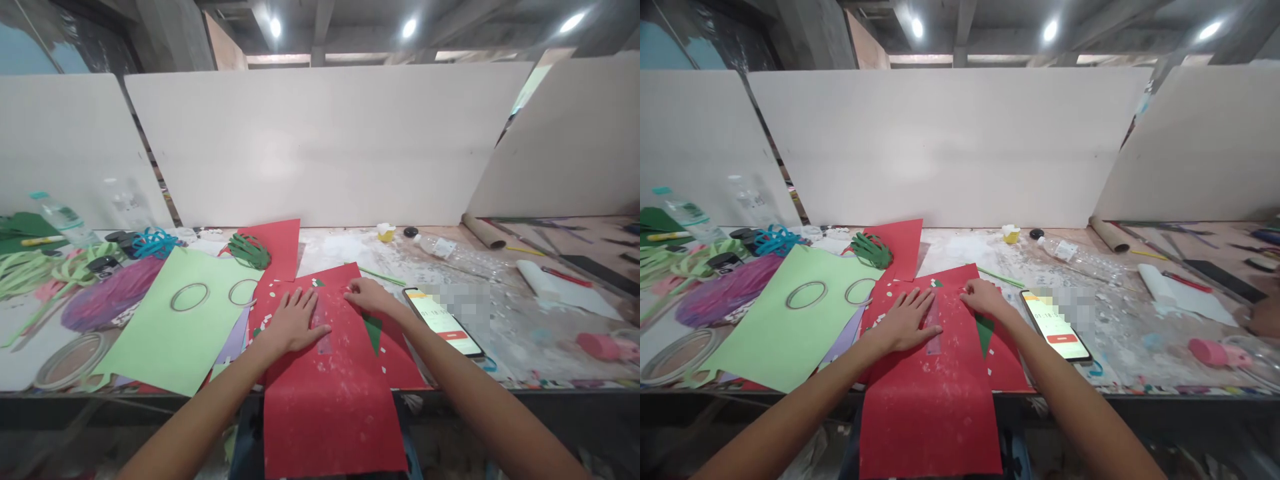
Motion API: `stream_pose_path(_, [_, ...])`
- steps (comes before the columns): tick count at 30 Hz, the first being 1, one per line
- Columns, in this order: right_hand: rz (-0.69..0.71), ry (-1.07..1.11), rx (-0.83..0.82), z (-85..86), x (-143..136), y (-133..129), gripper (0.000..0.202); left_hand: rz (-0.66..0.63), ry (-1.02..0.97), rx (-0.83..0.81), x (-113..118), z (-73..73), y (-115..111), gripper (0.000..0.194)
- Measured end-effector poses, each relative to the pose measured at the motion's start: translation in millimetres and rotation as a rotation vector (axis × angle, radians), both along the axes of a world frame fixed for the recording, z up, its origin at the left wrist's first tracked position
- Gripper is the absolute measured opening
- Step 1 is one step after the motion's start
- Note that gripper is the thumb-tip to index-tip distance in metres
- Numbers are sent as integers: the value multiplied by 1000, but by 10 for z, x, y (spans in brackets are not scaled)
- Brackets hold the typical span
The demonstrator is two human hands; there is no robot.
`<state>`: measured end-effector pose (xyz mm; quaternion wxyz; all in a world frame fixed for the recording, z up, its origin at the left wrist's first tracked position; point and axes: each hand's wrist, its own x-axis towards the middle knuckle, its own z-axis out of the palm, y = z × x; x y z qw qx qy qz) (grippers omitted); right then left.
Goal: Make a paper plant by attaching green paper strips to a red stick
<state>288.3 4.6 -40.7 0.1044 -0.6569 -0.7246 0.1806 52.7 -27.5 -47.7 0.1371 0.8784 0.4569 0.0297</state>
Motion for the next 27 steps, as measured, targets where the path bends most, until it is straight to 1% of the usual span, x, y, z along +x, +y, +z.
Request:
stream_pose_path(3, [-33,-18,28,-46,-40,120,15,-29,35,-11,22,-53,200,94])
stream_pose_path(7, [-74,-44,64,-94,-107,304,19,-38,83,41,23,-75,443,95])
stream_pose_path(11, [-87,-53,85,-143,-160,398,21,-54,88,68,48,-91,591,96])
stream_pose_path(14, [-125,-64,106,-187,-171,409,19,-58,84,90,72,-105,631,96])
stream_pose_path(17, [-169,-63,128,-218,-162,431,21,-65,77,120,95,-107,664,95])
stream_pose_path(22, [-204,-56,123,-231,-120,537,21,-108,86,135,130,-89,735,90])
stream_pose_path(24, [-203,-45,116,-231,-103,569,20,-120,89,136,130,-85,708,88])
stream_pose_path(27, [-198,-15,110,-223,-86,583,19,-127,86,141,112,-92,602,86])
